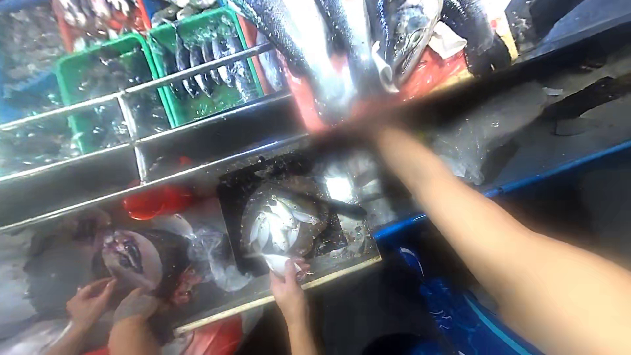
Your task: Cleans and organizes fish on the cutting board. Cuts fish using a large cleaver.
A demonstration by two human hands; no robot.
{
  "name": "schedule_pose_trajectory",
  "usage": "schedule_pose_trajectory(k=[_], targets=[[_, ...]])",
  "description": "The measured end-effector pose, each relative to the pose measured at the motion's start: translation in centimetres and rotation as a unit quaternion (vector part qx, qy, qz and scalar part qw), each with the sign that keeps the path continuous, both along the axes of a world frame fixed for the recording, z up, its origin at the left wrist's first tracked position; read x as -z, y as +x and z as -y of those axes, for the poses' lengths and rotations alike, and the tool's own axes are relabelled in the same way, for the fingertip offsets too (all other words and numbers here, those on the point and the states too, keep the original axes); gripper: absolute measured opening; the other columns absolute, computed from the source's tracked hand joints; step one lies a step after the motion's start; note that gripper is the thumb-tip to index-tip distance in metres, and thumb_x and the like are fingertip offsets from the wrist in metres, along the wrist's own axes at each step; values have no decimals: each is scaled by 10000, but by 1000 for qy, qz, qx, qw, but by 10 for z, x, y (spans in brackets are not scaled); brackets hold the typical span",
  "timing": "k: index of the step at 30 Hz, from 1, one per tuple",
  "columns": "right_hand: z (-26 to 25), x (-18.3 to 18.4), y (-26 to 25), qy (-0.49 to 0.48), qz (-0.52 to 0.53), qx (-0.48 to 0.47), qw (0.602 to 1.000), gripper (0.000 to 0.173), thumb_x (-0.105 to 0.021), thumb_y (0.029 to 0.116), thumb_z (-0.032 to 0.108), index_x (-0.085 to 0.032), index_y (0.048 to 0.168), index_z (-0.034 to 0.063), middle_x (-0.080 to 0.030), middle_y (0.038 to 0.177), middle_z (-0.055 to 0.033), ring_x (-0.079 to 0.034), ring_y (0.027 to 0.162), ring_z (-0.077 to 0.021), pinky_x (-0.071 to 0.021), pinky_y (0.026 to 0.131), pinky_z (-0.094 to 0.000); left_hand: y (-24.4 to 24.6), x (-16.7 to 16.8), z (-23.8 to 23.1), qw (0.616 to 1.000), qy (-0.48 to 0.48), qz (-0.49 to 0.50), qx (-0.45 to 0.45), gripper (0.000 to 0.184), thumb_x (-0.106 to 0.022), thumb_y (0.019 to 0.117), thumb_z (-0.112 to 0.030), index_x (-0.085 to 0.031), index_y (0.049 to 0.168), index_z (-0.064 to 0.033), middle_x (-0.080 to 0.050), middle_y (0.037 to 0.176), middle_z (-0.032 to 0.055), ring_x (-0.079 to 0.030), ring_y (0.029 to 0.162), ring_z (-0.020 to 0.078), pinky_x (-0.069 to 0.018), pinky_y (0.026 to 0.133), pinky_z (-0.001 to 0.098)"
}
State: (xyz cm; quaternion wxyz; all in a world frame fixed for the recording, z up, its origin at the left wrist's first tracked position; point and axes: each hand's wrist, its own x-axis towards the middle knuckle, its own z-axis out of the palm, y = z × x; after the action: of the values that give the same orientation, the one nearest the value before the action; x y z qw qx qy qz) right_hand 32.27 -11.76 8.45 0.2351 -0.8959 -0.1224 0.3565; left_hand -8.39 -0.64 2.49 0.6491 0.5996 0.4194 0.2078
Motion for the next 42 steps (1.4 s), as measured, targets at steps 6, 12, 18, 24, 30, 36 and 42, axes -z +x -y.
schedule_pose_trajectory(k=[6,12,18,24,30,36,42], targets=[[-9,187,60,-92,35,-221,970,454,-651,972,298,-656,1274,-40,-643,1294,-276,-601,1233,-447,-438,1046,-665,-19,20,4,982,-119,-30,-143,288,-441,1088,-148,-486,1338,-12,-674,903,51,-691,723,128,-622,650,311],[12,171,38,-113,19,-165,980,470,-584,1033,243,-550,1384,-69,-583,1360,-329,-556,1285,-505,-426,1053,-708,-13,30,-21,987,-89,-88,-105,306,-494,1067,-143,-559,1313,27,-682,1027,90,-682,857,140,-597,770,327],[32,119,-85,90,250,-98,959,471,-617,991,339,-616,1381,74,-621,1337,-200,-619,1228,-356,-514,1047,-555,12,31,-53,981,-57,-181,-48,130,-653,1007,-140,-638,1056,-21,-653,772,24,-601,602,95,-547,594,268],[-1,203,-185,97,100,-127,982,540,-473,1033,599,-640,1201,114,-728,852,-89,-736,825,-289,-604,750,-562,50,46,-80,961,-19,-262,85,334,-645,1010,-387,-645,1116,-70,-671,802,79,-613,591,177,-557,560,387],[15,193,-187,114,30,-35,992,385,-510,1051,472,-676,1062,124,-690,794,-86,-699,747,-251,-583,709,-523,110,60,-93,950,3,-258,175,281,-628,1021,-278,-656,1112,-14,-707,903,102,-691,742,184,-605,722,406],[40,178,-126,28,-147,10,989,543,-474,1046,568,-640,1319,129,-707,870,-121,-679,656,-243,-602,622,-476,157,89,-98,926,40,-302,225,384,-699,975,-343,-656,1165,-13,-733,947,122,-732,785,218,-629,774,455],[67,152,-152,31,-35,-75,996,428,-558,1008,305,-592,1409,159,-738,1040,-138,-729,937,-314,-588,826,-596,180,94,-86,859,234,-374,260,621,-783,883,-285,-535,1409,-67,-643,1280,204,-638,1161,396,-521,977,630]])
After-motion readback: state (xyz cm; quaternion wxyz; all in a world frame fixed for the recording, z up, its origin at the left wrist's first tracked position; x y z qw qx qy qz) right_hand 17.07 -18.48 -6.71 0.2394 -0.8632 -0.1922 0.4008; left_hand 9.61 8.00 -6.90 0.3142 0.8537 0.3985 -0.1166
